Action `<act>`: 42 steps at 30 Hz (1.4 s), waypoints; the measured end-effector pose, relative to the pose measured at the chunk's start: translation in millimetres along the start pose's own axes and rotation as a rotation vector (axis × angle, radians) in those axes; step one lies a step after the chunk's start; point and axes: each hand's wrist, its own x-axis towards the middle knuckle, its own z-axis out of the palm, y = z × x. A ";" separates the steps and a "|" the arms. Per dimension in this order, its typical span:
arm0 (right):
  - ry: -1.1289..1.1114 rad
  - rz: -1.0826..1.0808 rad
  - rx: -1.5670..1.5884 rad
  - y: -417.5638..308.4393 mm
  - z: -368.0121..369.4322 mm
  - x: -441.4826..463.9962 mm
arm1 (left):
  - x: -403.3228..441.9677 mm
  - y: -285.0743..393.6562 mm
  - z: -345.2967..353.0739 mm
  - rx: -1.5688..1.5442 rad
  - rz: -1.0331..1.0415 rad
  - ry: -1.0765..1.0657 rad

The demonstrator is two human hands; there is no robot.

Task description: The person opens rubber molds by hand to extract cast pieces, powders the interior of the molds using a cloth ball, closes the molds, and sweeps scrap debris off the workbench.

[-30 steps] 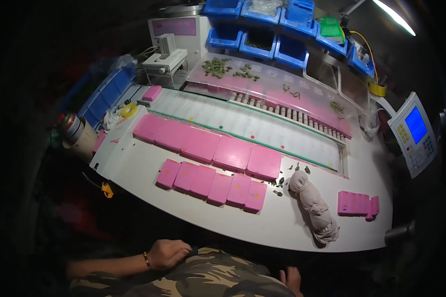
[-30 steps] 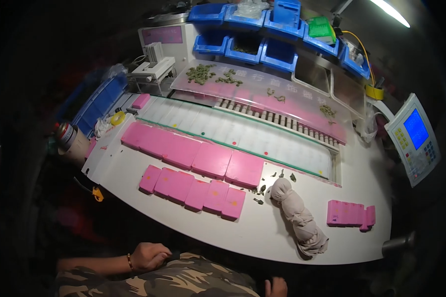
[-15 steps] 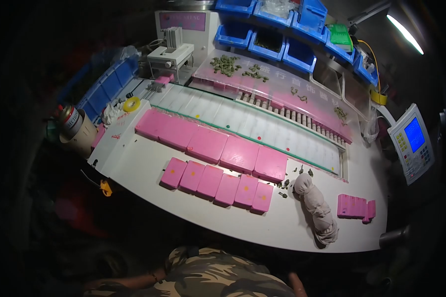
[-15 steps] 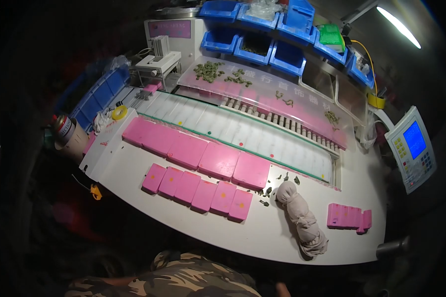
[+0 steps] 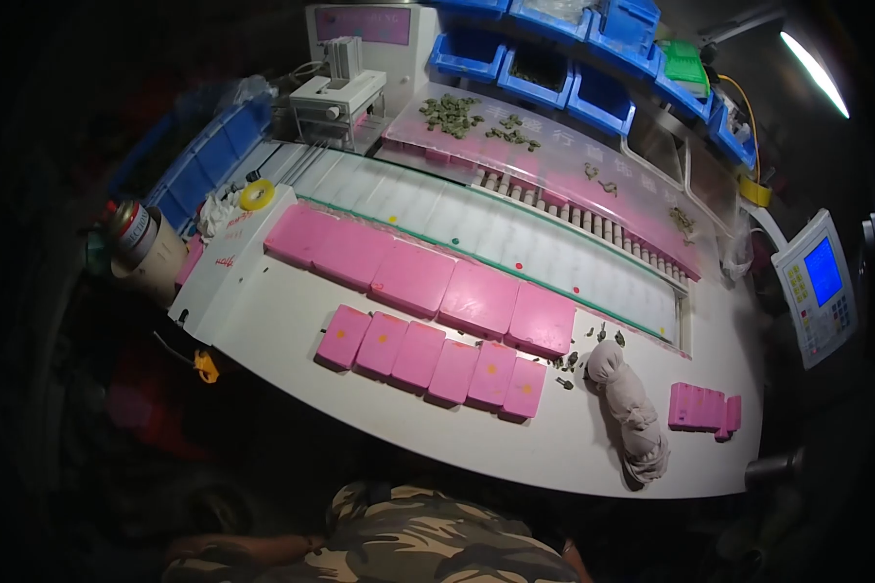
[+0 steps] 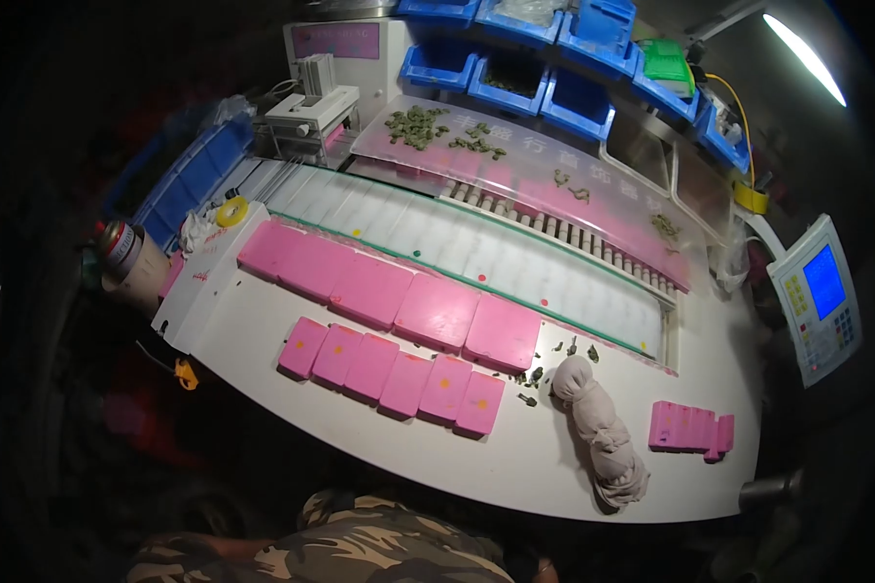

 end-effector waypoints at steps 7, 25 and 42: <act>-0.008 0.019 -0.014 -3.3 2.6 1.4 | 5.0 -4.0 2.2 -0.048 -0.028 -0.017; -0.015 -0.013 -0.030 -2.2 0.0 -2.2 | 26.2 3.3 0.6 -0.147 -0.040 -0.022; -0.041 -0.094 -0.072 2.6 -20.5 -4.9 | 10.2 67.6 -41.3 0.288 0.120 0.088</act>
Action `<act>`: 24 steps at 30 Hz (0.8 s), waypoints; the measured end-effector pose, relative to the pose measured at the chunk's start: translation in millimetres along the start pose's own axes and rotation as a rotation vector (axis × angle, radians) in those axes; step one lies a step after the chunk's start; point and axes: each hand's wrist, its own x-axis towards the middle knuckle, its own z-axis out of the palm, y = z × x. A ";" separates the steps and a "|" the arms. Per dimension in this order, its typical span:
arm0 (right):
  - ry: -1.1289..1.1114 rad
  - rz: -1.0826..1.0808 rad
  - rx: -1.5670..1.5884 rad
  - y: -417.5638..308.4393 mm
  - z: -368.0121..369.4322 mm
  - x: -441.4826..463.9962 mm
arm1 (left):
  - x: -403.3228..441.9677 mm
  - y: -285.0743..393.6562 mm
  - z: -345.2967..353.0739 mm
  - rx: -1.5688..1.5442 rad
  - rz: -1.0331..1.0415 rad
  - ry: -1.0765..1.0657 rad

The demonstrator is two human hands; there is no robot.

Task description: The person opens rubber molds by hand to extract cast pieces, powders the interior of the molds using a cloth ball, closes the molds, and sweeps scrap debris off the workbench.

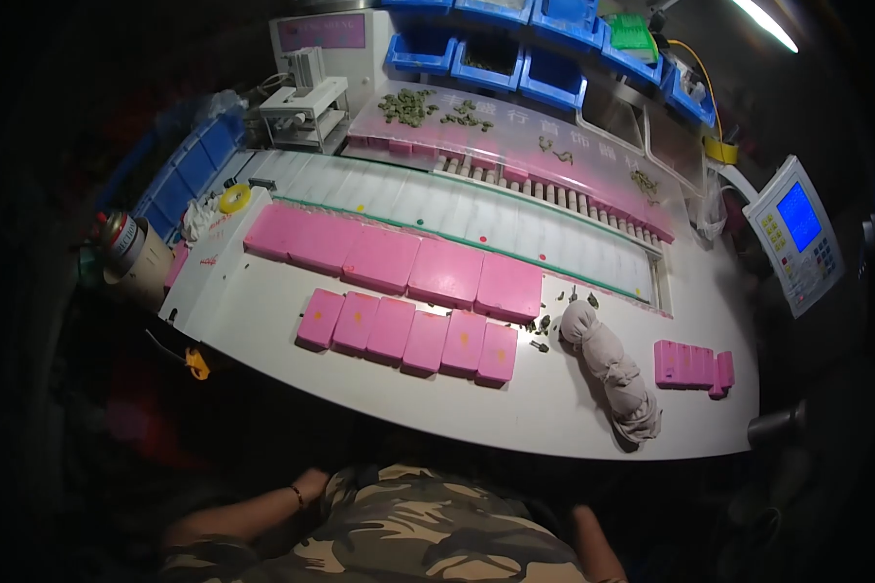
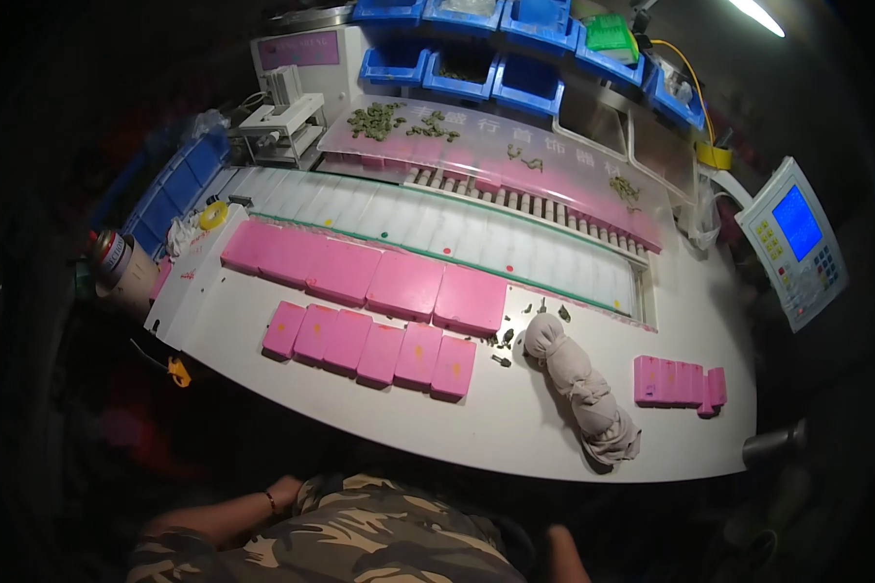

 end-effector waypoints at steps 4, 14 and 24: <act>-0.129 -0.078 -0.268 -32.4 -40.9 -24.7 | -123.6 87.6 -34.6 0.569 0.489 0.045; -0.370 -1.291 0.292 -274.0 -203.4 -159.4 | -316.6 264.3 -59.7 0.168 1.547 -0.594; -0.683 -1.980 0.897 -357.7 -179.0 -187.4 | -339.6 309.4 12.9 -0.427 2.128 -1.136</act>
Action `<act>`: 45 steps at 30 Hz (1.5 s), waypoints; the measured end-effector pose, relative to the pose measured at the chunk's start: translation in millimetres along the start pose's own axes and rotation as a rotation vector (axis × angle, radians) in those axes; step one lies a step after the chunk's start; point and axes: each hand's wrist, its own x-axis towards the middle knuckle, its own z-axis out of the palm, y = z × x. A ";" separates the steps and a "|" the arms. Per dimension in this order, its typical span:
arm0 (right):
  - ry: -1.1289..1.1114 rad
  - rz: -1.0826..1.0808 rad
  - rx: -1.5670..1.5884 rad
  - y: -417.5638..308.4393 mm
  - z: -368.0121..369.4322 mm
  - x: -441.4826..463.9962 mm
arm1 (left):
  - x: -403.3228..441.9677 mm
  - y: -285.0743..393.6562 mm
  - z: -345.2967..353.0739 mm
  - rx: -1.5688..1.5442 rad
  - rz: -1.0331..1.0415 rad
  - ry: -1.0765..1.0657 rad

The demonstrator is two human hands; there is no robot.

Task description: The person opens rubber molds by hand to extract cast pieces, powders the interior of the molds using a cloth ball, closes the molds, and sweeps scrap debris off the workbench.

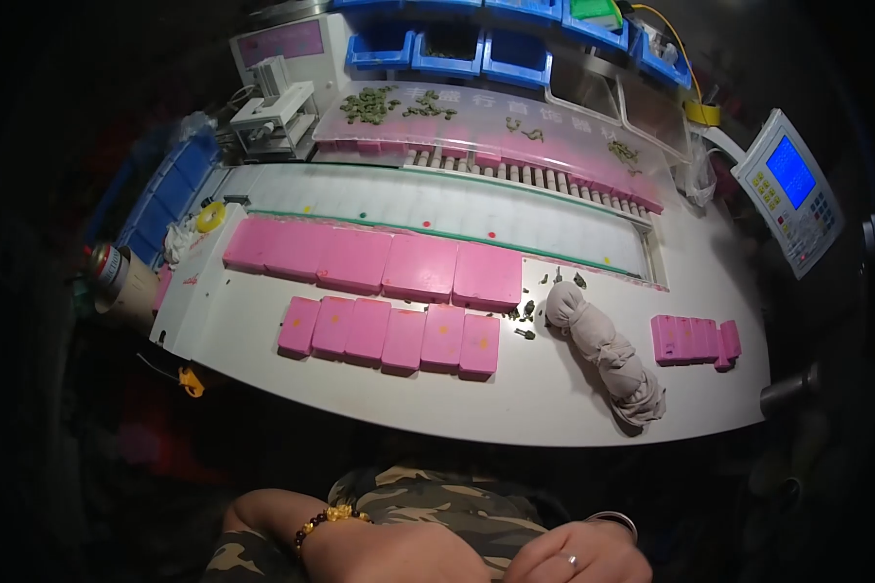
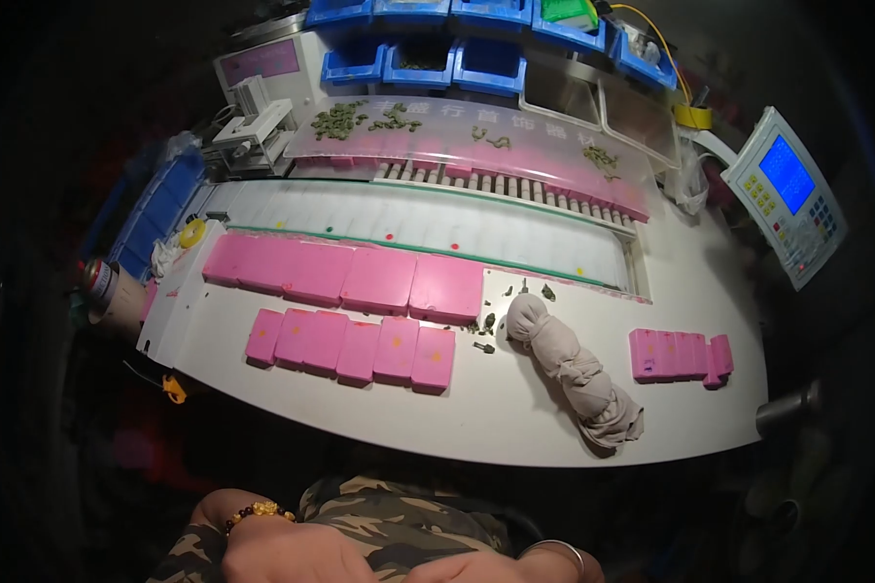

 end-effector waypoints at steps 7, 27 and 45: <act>-0.079 -0.469 -0.116 34.0 -6.1 3.0 | 6.9 -5.0 -8.6 -0.081 -0.007 -0.122; 0.224 -0.020 -0.108 17.2 -23.4 -11.3 | -1.4 -10.8 -24.1 0.775 0.232 0.076; 0.254 -0.170 -0.014 27.0 -11.5 -11.3 | 1.5 -20.4 -12.3 -0.318 -0.069 0.320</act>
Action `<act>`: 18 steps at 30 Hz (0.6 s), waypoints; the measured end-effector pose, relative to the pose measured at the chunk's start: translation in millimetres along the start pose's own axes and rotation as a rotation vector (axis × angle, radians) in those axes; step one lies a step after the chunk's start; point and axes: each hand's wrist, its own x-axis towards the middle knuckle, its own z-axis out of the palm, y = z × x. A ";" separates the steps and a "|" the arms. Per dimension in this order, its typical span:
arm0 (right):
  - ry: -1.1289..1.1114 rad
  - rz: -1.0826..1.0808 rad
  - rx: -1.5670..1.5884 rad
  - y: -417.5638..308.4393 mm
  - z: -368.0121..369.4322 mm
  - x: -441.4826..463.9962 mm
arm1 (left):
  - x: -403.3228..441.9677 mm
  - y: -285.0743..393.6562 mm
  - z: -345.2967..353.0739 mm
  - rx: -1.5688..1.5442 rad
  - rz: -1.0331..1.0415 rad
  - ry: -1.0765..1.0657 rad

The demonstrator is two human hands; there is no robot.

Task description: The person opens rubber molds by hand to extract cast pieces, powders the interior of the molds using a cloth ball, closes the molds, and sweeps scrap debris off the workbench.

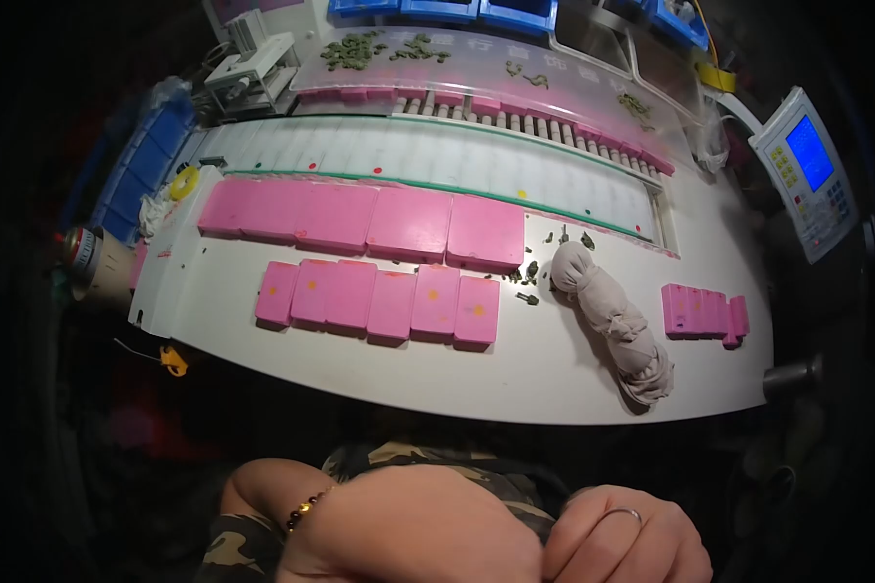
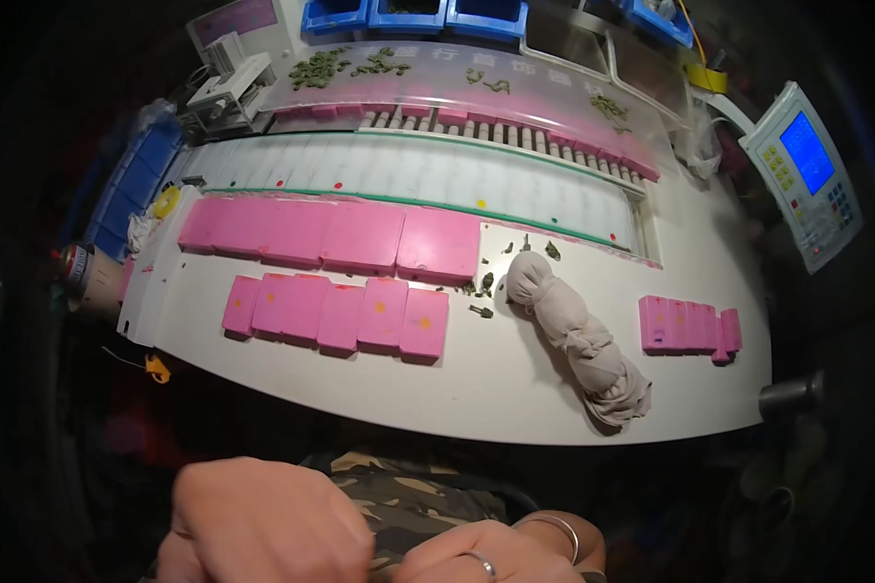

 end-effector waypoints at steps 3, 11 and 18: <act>0.146 0.105 -0.034 -7.2 9.6 0.4 | 8.7 14.0 2.6 -0.032 -0.160 0.031; 0.139 0.105 -0.199 -16.1 22.2 -5.9 | 18.6 -41.9 53.3 -0.555 0.382 0.324; -0.046 0.159 -0.312 -17.4 16.5 -13.4 | 8.3 -25.0 31.6 -0.525 0.129 0.108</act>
